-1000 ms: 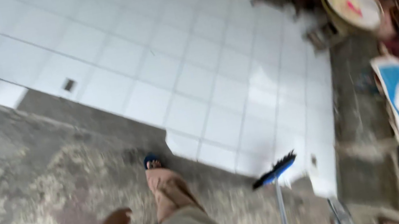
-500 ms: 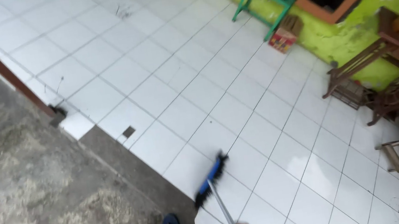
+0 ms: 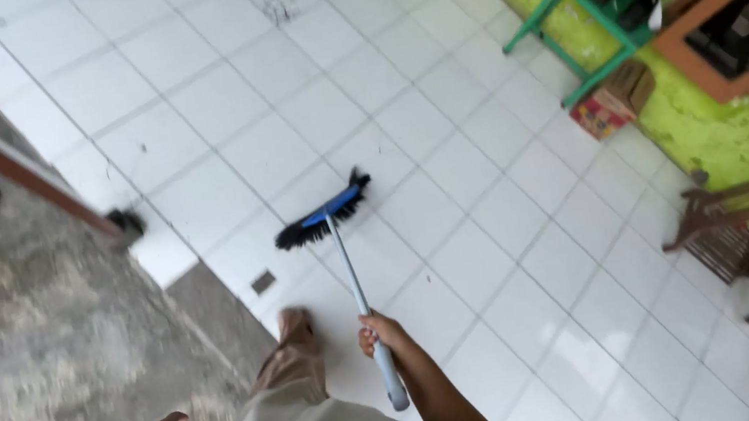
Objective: Sweeping tiled and concrete floors with a broom.
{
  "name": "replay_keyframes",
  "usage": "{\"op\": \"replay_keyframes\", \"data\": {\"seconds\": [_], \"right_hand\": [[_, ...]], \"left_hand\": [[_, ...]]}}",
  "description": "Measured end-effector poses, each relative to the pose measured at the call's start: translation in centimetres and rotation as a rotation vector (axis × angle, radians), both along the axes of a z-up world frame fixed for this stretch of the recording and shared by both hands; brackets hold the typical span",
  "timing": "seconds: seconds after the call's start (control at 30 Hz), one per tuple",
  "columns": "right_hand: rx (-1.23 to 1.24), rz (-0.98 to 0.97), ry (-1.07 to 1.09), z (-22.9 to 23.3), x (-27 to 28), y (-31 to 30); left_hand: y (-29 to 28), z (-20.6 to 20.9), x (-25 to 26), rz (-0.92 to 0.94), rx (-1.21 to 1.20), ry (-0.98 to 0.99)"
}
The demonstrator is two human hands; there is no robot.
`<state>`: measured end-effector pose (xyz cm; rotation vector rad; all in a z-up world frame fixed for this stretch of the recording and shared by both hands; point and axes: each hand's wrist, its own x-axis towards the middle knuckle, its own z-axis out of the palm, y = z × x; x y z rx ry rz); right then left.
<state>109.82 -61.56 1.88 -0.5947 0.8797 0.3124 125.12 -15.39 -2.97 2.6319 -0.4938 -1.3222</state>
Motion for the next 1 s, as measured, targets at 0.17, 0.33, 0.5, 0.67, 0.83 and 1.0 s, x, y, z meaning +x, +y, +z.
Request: {"op": "replay_keyframes", "data": {"seconds": [0.17,0.33,0.5,0.67,0.83,1.0], "right_hand": [[0.009,-0.026,-0.034,-0.7,14.6,-7.2],[0.066,-0.041,-0.001,-3.7,23.1,-13.3],[0.047,-0.031,-0.050,-2.4,32.5,-20.2],[-0.057,0.183,-0.026,-13.5,40.6,-30.0],[0.007,0.070,0.028,-2.6,56.4,-37.3],[-0.131,0.255,0.061,-1.1,70.3,-43.1]], "left_hand": [[-15.7,7.1,17.2,0.009,-0.195,-0.195],[-34.6,23.9,23.2,-0.437,-0.721,-0.060],[-47.4,20.6,28.0,-0.738,-1.039,-0.083],[-56.1,16.9,36.5,-0.891,-1.037,0.057],[-65.6,17.0,47.7,-1.125,-0.946,-0.360],[-71.1,18.8,58.8,-1.050,-0.893,-0.477]]}}
